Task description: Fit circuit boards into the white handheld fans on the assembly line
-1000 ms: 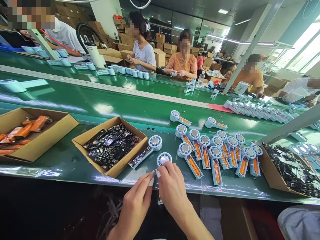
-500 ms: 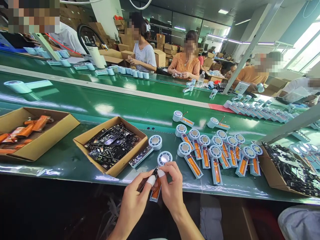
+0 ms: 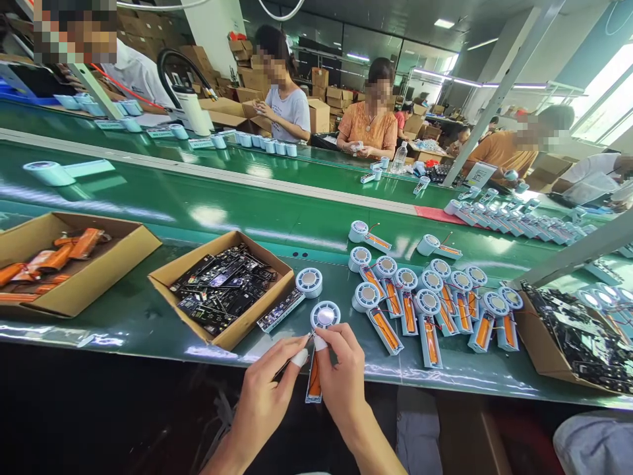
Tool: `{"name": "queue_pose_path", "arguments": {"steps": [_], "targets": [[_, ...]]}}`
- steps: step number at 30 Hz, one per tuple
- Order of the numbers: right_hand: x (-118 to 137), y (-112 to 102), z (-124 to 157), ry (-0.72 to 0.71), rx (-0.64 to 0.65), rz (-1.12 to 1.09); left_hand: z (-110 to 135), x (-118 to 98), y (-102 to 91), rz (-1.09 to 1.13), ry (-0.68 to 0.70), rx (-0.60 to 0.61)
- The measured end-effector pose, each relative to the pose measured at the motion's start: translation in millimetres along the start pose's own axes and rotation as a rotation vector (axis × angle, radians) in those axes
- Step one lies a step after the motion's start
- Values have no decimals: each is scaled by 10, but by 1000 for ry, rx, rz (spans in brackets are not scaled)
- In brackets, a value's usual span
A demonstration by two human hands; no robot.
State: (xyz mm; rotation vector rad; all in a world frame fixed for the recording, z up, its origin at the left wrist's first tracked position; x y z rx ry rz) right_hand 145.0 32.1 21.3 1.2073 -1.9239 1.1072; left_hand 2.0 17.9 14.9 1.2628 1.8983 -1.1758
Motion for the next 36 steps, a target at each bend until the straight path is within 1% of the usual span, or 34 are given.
{"name": "queue_pose_path", "arguments": {"steps": [3, 6, 9, 12, 14, 16, 19, 21, 22, 24, 28, 30, 31, 34, 36], "targets": [[14, 0, 4, -8, -16, 29, -7, -9, -1, -8, 12, -11], [20, -16, 16, -13, -59, 60, 13, -37, 12, -23, 21, -33], [45, -13, 46, -46, -90, 110, 53, -75, 42, -51, 40, -48], [60, -2, 51, -86, -78, 132, 65, -64, 56, -61, 26, -34], [32, 1, 16, -79, -22, 96, 39, -35, 36, -40, 14, -15], [-24, -13, -48, -35, 62, 31, -9, -6, -1, -2, 5, 20], [-99, -37, -156, 33, 238, -61, -90, 36, -48, 67, -33, 114], [-108, -44, -208, 42, 357, -110, -130, 56, -60, 112, -68, 179], [-103, -48, -227, 39, 397, -132, -145, 65, -60, 133, -85, 205], [-90, -59, -252, 35, 414, -157, -165, 83, -49, 168, -106, 235], [-81, -57, -244, 61, 330, -118, -174, 109, -17, 189, -110, 218], [-79, -46, -211, 102, 324, -102, -148, 95, -8, 177, -122, 196], [-85, -40, -187, 145, 343, -110, -124, 74, -9, 168, -131, 183], [-135, -50, -82, 371, 441, -235, -13, -27, -5, 137, -151, 191], [-156, -99, -26, 490, 455, -345, 61, -59, 13, 137, -190, 216]]}}
Point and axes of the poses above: each hand's wrist, its own z-axis away from the middle knuckle, its own y-axis out of the palm, x = y × z, the point moved 6 cm from there along -z, towards the middle knuckle
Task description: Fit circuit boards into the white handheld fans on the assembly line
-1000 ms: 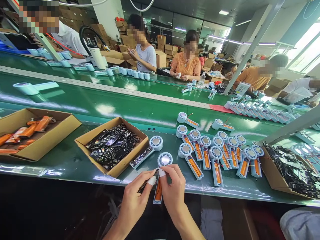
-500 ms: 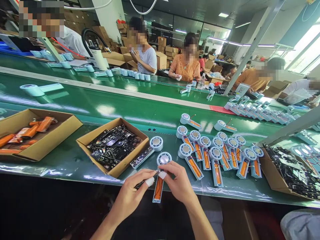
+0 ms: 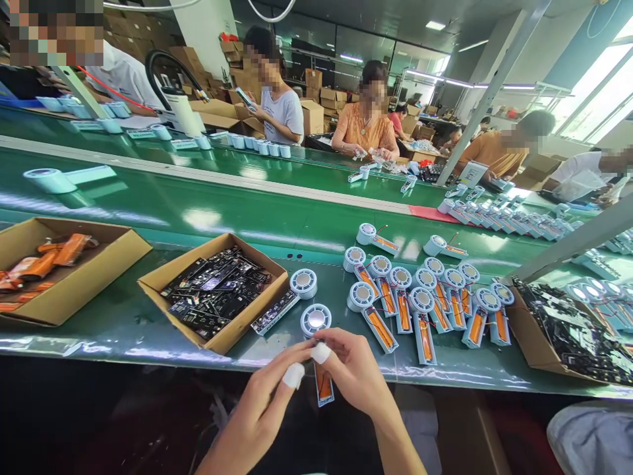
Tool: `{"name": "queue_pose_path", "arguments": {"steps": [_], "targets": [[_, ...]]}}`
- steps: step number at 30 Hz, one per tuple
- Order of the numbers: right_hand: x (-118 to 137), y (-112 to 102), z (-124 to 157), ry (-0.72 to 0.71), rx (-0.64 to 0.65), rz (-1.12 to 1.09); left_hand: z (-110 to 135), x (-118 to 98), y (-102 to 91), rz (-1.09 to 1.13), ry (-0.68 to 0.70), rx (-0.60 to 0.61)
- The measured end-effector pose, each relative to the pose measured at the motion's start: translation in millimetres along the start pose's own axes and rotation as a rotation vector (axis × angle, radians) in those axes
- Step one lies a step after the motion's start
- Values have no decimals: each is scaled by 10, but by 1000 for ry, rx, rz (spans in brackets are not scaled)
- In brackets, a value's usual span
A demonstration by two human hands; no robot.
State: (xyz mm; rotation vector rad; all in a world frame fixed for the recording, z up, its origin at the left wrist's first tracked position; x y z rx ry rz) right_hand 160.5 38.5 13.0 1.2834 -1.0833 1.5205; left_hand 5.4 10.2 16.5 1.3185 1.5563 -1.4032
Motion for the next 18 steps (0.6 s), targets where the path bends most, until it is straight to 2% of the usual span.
{"name": "queue_pose_path", "arguments": {"steps": [4, 6, 9, 12, 13, 15, 18], "targets": [[-57, -65, 28, 68, 0, -210, -16, 191, 72, 35, -221, -32], [-110, -40, 3, 100, 37, -361, -99, 295, 157, 14, -312, 6], [-117, 3, -13, 41, 83, -471, -230, 337, 318, 97, -372, 157], [-66, 56, 54, -32, 172, -382, -270, 231, 487, 457, -363, 372], [-46, 67, 89, -45, 199, -336, -265, 190, 516, 563, -353, 410], [-10, 48, 156, -70, 198, -252, -248, 157, 519, 646, -336, 381], [21, -87, 222, -100, 38, -150, -192, 209, 450, 505, -370, 206]]}}
Point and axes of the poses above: each hand's wrist, its own z-axis away from the middle knuckle, its own y-axis out of the palm, x = y × z, the point moved 6 cm from there along -z, towards the middle knuckle
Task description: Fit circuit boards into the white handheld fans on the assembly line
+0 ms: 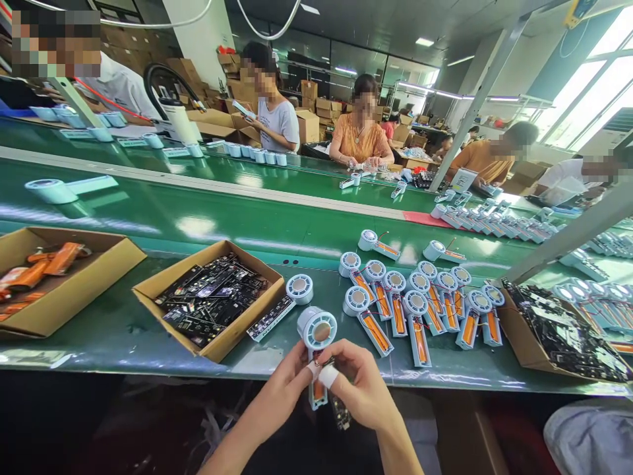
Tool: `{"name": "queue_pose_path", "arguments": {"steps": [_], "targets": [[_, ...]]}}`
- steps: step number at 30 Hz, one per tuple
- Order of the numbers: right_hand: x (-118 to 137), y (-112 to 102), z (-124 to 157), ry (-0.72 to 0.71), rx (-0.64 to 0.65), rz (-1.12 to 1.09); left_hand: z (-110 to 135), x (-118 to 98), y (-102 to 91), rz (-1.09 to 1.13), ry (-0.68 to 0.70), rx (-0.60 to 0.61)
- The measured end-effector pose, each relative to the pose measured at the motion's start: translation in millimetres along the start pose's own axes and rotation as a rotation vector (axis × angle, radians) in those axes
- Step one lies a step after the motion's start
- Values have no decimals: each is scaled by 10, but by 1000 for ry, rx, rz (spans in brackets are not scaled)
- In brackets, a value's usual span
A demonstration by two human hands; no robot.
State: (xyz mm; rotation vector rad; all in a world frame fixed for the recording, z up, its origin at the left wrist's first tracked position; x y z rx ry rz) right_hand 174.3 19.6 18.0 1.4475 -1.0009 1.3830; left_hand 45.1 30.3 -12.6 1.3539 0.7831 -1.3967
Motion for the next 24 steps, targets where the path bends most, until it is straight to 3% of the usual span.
{"name": "queue_pose_path", "arguments": {"steps": [2, 7, 9, 12, 15, 18, 20, 24], "targets": [[4, -83, 25, 0, -98, 52, 51, 31, -38, -87, -44, -88], [-10, -153, -6, -33, -169, 149, 107, 67, -62, -162, -36, -112], [32, -192, -19, -77, -244, 300, 104, 118, -110, -195, -25, -177], [177, -178, -9, -142, -291, 721, 101, 186, -185, -224, -24, -280], [297, -21, 17, -131, -84, 1160, 99, 164, -220, -222, -27, -321], [350, 166, 68, -118, 238, 1311, 91, 79, -217, -162, -27, -320], [378, 253, 78, -147, 359, 1238, 74, 37, -177, -99, -36, -262], [283, 266, -2, -87, 339, 801, 58, 45, -130, 72, -101, -166]]}}
Point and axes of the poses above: each hand's wrist, its own z-axis away from the middle knuckle, its own y-axis out of the palm, x = y × z, the point moved 6 cm from there along -z, towards the middle knuckle
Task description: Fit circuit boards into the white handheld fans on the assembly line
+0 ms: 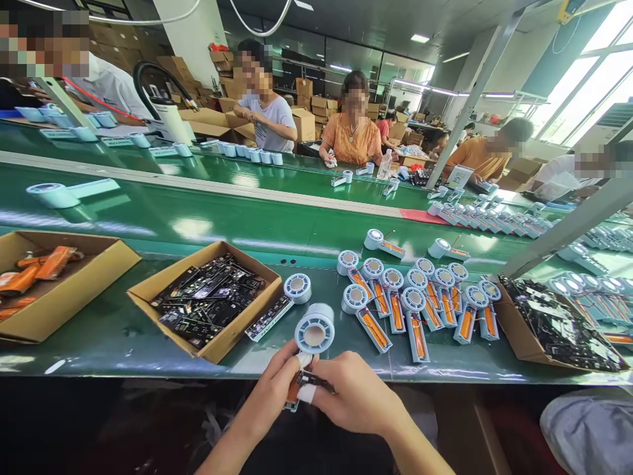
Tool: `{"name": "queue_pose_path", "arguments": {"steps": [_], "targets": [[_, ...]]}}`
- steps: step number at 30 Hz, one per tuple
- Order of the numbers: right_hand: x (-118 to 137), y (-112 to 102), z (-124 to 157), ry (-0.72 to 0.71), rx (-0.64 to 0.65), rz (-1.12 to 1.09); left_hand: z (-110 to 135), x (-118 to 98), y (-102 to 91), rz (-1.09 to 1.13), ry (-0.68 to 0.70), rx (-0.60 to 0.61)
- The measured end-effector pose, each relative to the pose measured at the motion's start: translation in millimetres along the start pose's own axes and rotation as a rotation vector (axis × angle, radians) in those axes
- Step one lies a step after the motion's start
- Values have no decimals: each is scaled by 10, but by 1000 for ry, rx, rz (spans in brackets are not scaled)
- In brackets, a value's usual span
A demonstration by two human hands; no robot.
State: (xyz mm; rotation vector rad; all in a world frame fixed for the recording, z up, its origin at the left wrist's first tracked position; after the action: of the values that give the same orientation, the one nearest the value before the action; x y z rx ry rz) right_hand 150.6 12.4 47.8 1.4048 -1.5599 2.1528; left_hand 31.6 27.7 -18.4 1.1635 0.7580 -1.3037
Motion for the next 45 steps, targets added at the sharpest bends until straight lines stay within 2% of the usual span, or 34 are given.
{"name": "queue_pose_path", "arguments": {"steps": [4, 7, 11, 15, 19, 22, 25, 29, 31, 33, 36, 39, 41, 45], "targets": [[-249, 172, -47, 127, -77, -451, 20, 50, 49, 261, -60, 175], [-352, 265, -45, 185, -176, -597, 49, 32, 74, 254, -13, 262], [-328, 284, -28, 209, -270, -644, 72, -25, 78, -10, 102, 201], [-289, 247, 57, 238, -389, -684, 83, 43, 20, -245, 125, 26], [-272, 266, 231, 227, -545, -531, 58, 203, -75, -284, 99, -143], [-274, 359, 322, 200, -593, -355, 12, 228, -88, -263, 133, -185], [-303, 407, 350, 175, -668, -215, -32, 206, -69, -218, 121, -162], [-231, 387, 299, 111, -764, 99, -24, 172, 30, -66, 65, -43], [-137, 386, 245, 83, -758, 294, 12, 138, 66, -45, 75, -54], [-41, 382, 195, 72, -726, 462, 41, 108, 78, -89, 97, -117], [42, 368, 139, 97, -631, 630, 24, 117, 95, -122, 93, -159], [20, 364, 112, 152, -552, 711, -51, 180, 95, -132, 70, -142], [-29, 368, 112, 161, -566, 695, -95, 193, 87, -153, 79, -112], [-212, 396, 152, 135, -649, 536, -116, -1, -5, -376, 159, -50]]}}
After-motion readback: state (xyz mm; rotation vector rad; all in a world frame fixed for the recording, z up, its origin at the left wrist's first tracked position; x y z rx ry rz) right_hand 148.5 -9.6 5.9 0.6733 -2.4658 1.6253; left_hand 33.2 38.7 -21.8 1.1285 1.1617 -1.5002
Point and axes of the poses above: each hand's wrist, its own z-axis away from the middle knuckle, its own y-axis out of the palm, x = y × z, the point moved 6 cm from there along -z, towards the middle knuckle
